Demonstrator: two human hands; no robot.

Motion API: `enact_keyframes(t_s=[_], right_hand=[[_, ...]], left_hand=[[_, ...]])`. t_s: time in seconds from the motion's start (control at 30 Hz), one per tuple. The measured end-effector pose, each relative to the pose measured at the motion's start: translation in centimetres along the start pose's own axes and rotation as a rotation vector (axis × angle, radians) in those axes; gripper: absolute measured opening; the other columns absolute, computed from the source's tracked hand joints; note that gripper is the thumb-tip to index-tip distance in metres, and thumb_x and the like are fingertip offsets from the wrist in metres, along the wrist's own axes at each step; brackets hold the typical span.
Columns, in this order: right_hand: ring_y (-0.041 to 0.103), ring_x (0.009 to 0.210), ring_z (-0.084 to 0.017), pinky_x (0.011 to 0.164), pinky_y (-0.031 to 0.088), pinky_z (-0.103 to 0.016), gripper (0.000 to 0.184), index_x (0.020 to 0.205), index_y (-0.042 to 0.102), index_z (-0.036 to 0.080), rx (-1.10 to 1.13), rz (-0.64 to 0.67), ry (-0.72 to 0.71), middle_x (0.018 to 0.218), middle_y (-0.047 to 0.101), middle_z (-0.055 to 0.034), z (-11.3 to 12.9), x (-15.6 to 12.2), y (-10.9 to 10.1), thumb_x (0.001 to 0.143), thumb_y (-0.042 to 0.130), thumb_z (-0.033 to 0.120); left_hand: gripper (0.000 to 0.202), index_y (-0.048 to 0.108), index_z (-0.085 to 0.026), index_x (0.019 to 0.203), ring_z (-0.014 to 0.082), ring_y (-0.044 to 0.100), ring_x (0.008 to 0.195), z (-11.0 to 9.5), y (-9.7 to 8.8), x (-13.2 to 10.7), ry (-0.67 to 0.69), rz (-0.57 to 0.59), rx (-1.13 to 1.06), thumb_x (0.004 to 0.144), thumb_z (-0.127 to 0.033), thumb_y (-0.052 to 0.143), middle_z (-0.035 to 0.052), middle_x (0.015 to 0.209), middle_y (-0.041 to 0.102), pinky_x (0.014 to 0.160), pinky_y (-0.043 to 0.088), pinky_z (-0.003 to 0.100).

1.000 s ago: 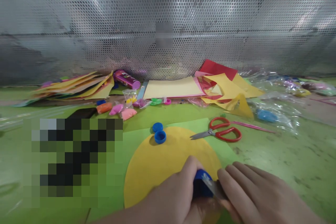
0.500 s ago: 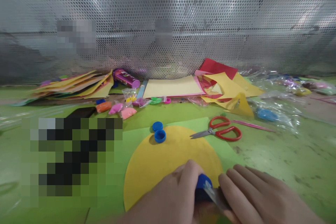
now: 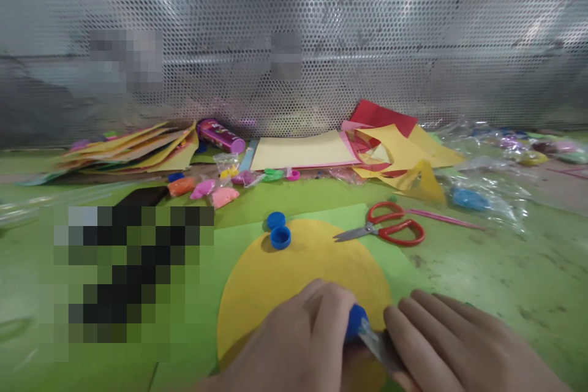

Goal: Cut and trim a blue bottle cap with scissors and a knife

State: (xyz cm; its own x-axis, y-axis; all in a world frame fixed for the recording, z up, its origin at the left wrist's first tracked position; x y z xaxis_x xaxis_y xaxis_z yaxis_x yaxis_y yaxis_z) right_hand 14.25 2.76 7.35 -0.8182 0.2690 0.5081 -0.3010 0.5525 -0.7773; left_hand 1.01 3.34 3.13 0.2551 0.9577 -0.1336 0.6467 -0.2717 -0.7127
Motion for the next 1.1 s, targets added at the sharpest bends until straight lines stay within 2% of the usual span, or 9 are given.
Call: enact_keyframes(t_s=[0.1,0.27,0.4,0.5,0.6,0.67,0.83,0.97,1.1], right_hand=[[0.054,0.049,-0.014,0.046,0.038,-0.031,0.039,0.084,0.048,0.02,-0.021,-0.007,0.011,0.06,0.056,0.0032,-0.3,0.1,0.0,0.111,0.019,0.021],[0.055,0.05,-0.013,0.047,0.04,-0.029,0.037,0.087,0.046,0.021,-0.027,0.001,0.028,0.062,0.056,0.0043,-1.0,-0.2,0.0,0.111,0.018,0.023],[0.052,0.048,-0.012,0.046,0.038,-0.029,0.036,0.084,0.044,0.022,0.025,0.02,0.037,0.062,0.053,0.0053,-1.4,0.1,-0.1,0.111,0.02,0.024],[0.052,0.048,-0.012,0.046,0.038,-0.028,0.037,0.085,0.045,0.021,0.039,0.026,0.028,0.062,0.054,0.0052,-1.3,0.4,-0.3,0.111,0.019,0.022],[0.053,0.048,-0.013,0.047,0.038,-0.03,0.04,0.087,0.048,0.02,0.018,-0.014,0.025,0.061,0.056,0.0047,-1.1,0.5,-0.7,0.111,0.016,0.022],[0.053,0.047,-0.013,0.047,0.037,-0.031,0.041,0.086,0.049,0.02,0.012,-0.039,0.022,0.06,0.056,0.0047,-1.0,0.5,-0.8,0.111,0.016,0.022],[0.056,0.051,-0.014,0.05,0.038,-0.033,0.042,0.085,0.049,0.02,0.004,-0.085,0.023,0.063,0.061,0.0026,-0.9,0.4,-1.1,0.112,0.017,0.024],[0.056,0.052,-0.015,0.049,0.036,-0.035,0.04,0.087,0.05,0.02,0.024,-0.051,0.007,0.064,0.061,0.0028,-0.9,0.5,-1.0,0.111,0.018,0.024],[0.055,0.054,-0.016,0.049,0.035,-0.037,0.042,0.083,0.05,0.02,0.017,-0.082,-0.007,0.065,0.062,0.0006,-0.9,0.4,-1.1,0.111,0.019,0.023]], left_hand=[[0.024,0.055,-0.024,0.103,0.0277,0.062,0.086,-0.3,-0.3,0.4,-0.041,0.029,-0.111,0.081,-0.033,0.056,0.0074,0.096,0.066,0.072,0.046,0.034],[0.021,0.054,-0.022,0.094,0.0145,0.044,0.061,-0.9,0.0,0.9,-0.081,0.181,-0.412,0.079,-0.036,0.059,-0.004,0.069,0.049,0.057,0.035,0.026],[0.024,0.053,-0.021,0.092,0.0133,0.041,0.067,-0.7,0.2,1.0,-0.136,0.252,-0.583,0.078,-0.038,0.062,-0.0049,0.074,0.046,0.063,0.035,0.026],[0.019,0.051,-0.022,0.092,0.0137,0.038,0.068,-0.6,-0.1,1.0,-0.054,0.263,-0.606,0.084,-0.037,0.056,-0.0056,0.072,0.042,0.065,0.034,0.026],[0.032,0.054,-0.022,0.098,0.0155,0.044,0.071,0.0,-0.2,0.9,-0.019,0.231,-0.602,0.098,-0.048,0.036,-0.0033,0.076,0.047,0.068,0.036,0.028],[0.045,0.055,-0.023,0.101,0.0159,0.049,0.074,0.4,0.0,0.9,-0.04,0.213,-0.629,0.1,-0.058,0.028,-0.0022,0.079,0.051,0.072,0.039,0.028],[0.064,0.053,-0.021,0.102,0.0128,0.05,0.063,0.3,1.2,1.1,0.038,0.282,-0.777,0.088,-0.079,0.033,-0.0039,0.07,0.052,0.067,0.043,0.027],[0.068,0.051,-0.022,0.104,0.0113,0.043,0.057,1.0,1.9,1.5,0.035,0.322,-0.82,0.083,-0.084,0.033,-0.0055,0.065,0.05,0.058,0.035,0.024],[0.068,0.051,-0.021,0.104,0.0115,0.048,0.059,1.2,2.0,1.9,0.07,0.302,-0.868,0.083,-0.083,0.037,-0.0049,0.067,0.051,0.062,0.04,0.025]])
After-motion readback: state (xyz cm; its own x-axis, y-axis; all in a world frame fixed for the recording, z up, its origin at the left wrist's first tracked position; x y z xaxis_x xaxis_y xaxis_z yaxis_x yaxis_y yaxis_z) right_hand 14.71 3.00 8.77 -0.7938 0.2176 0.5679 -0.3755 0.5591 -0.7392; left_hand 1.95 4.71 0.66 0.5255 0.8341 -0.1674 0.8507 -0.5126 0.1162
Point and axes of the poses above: each hand's wrist, its own x-axis towards the middle knuckle, its own y-axis out of the palm, z = x × y, the point moved 6 cm from there along x, towards the middle knuckle
